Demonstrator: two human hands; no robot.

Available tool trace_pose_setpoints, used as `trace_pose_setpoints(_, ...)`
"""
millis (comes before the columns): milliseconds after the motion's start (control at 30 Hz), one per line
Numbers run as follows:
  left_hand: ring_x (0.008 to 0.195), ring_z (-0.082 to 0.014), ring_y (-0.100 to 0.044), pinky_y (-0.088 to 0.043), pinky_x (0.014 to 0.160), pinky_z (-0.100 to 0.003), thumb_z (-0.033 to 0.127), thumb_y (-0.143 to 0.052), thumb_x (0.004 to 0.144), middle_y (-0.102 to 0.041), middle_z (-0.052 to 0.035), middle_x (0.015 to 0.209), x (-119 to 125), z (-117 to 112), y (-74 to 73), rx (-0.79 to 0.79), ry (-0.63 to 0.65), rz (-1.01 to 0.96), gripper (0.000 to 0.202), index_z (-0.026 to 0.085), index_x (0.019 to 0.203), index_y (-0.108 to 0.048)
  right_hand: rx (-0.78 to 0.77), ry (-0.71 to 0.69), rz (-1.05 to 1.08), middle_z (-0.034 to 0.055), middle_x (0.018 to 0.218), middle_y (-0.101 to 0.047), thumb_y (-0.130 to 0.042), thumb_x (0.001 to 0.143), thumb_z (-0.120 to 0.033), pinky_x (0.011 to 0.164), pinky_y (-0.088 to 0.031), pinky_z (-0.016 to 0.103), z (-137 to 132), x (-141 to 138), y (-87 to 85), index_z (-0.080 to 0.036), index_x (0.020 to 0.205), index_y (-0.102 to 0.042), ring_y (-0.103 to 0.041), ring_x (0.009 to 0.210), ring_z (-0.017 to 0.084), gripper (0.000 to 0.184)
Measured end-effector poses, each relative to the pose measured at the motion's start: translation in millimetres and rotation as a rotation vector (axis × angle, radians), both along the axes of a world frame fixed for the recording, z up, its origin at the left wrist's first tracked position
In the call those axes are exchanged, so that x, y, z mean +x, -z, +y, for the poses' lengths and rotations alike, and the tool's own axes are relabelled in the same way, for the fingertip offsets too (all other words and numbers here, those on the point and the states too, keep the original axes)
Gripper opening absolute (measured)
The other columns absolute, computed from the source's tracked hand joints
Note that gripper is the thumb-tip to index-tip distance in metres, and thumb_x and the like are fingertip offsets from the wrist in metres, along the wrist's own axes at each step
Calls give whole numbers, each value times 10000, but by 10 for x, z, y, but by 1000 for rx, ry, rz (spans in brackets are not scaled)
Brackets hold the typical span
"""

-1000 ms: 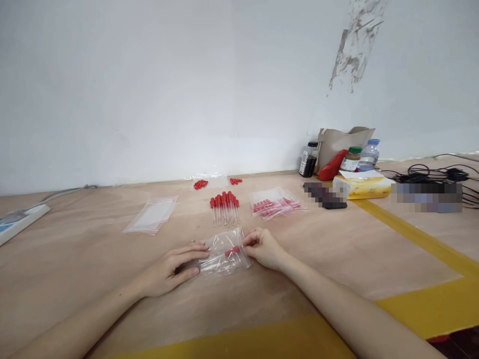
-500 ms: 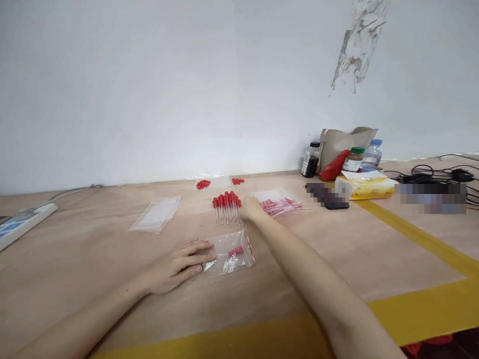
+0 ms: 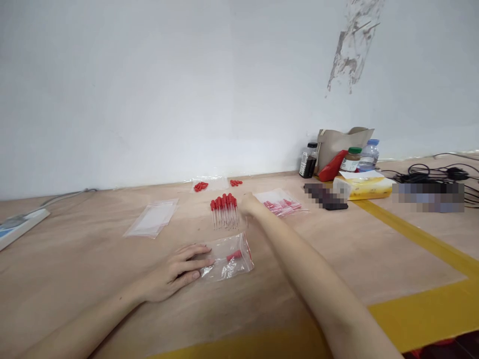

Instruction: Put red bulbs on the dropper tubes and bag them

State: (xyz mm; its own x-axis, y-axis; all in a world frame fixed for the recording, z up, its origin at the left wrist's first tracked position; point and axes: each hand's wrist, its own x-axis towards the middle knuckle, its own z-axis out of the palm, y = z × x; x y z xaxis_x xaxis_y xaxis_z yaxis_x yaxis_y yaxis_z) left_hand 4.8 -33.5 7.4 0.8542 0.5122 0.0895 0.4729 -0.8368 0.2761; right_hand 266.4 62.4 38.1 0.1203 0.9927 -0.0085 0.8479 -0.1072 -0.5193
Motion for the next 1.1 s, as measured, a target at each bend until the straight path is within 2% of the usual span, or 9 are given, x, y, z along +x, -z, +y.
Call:
trace_pose_setpoints(100, 1242, -207, -315, -272, 1020, -414, 318, -351, 912, -383, -4, 1341, 4, 8, 11, 2, -7, -10, 353, 345, 1256, -423, 36, 9, 134, -1, 539, -520, -451, 745, -195, 373, -384, 212, -228, 177, 22, -53, 1232, -287, -500, 405, 128, 533)
trace_pose_setpoints(200, 1240, -207, -322, -266, 1025, -415, 320, -362, 907, -390, 2, 1338, 8, 12, 15, -8, -9, -25, 357, 344, 1259, -416, 278, 44, 617, -79, 513, -432, -431, 749, -195, 351, -375, 192, -533, 279, 202, -133, 1297, -105, -460, 370, 105, 641)
trace_pose_setpoints(267, 1234, -201, -331, -268, 1027, -407, 322, -369, 904, -394, -3, 1336, 10, 8, 11, -18, -17, -41, 382, 330, 1285, -378, 382, 49, 827, -86, 559, -420, -496, 725, -243, 353, -396, 199, -733, 295, 363, -178, 1278, -116, -480, 398, 107, 674)
trace_pose_setpoints(333, 1229, -193, -337, -276, 1027, -395, 326, -374, 901, -398, -13, 1333, 11, -1, 3, -27, -33, -55, 408, 308, 1307, -342, 465, 29, 923, -74, 621, -445, -549, 709, -288, 381, -430, 211, -890, 288, 502, -223, 1244, -156, -505, 439, 106, 667)
trace_pose_setpoints(467, 1225, -189, -342, -276, 1030, -391, 334, -377, 899, -407, -20, 1325, 13, -11, 1, -37, -33, -65, 407, 284, 1302, -346, 539, 8, 1003, -56, 675, -459, -590, 696, -341, 462, -498, 265, -1016, 249, 639, -246, 1158, -209, -546, 503, 124, 606)
trace_pose_setpoints(667, 1223, -190, -344, -272, 1033, -397, 338, -375, 900, -409, -22, 1323, 17, -1, 19, -27, -26, -69, 406, 281, 1301, -343, 493, -35, 1051, -30, 653, -495, -571, 721, -369, 537, -529, 331, -1007, 198, 676, -241, 1080, -229, -573, 538, 165, 513)
trace_pose_setpoints(800, 1218, -193, -354, -278, 1029, -403, 342, -373, 900, -415, -31, 1318, 16, -8, 8, -23, -27, -74, 416, 276, 1309, -330, 435, -68, 1065, -14, 686, -534, -574, 721, -396, 533, -525, 325, -1056, 193, 678, -246, 1068, -248, -582, 555, 164, 499)
trace_pose_setpoints(1100, 1217, -193, -355, -280, 1029, -398, 340, -376, 897, -418, -31, 1316, 12, -14, 4, -20, -36, -72, 420, 273, 1309, -329, 330, -54, 1139, -48, 651, -552, -612, 655, -468, 526, -515, 292, -1101, 209, 657, -241, 1055, -276, -589, 540, 138, 570)
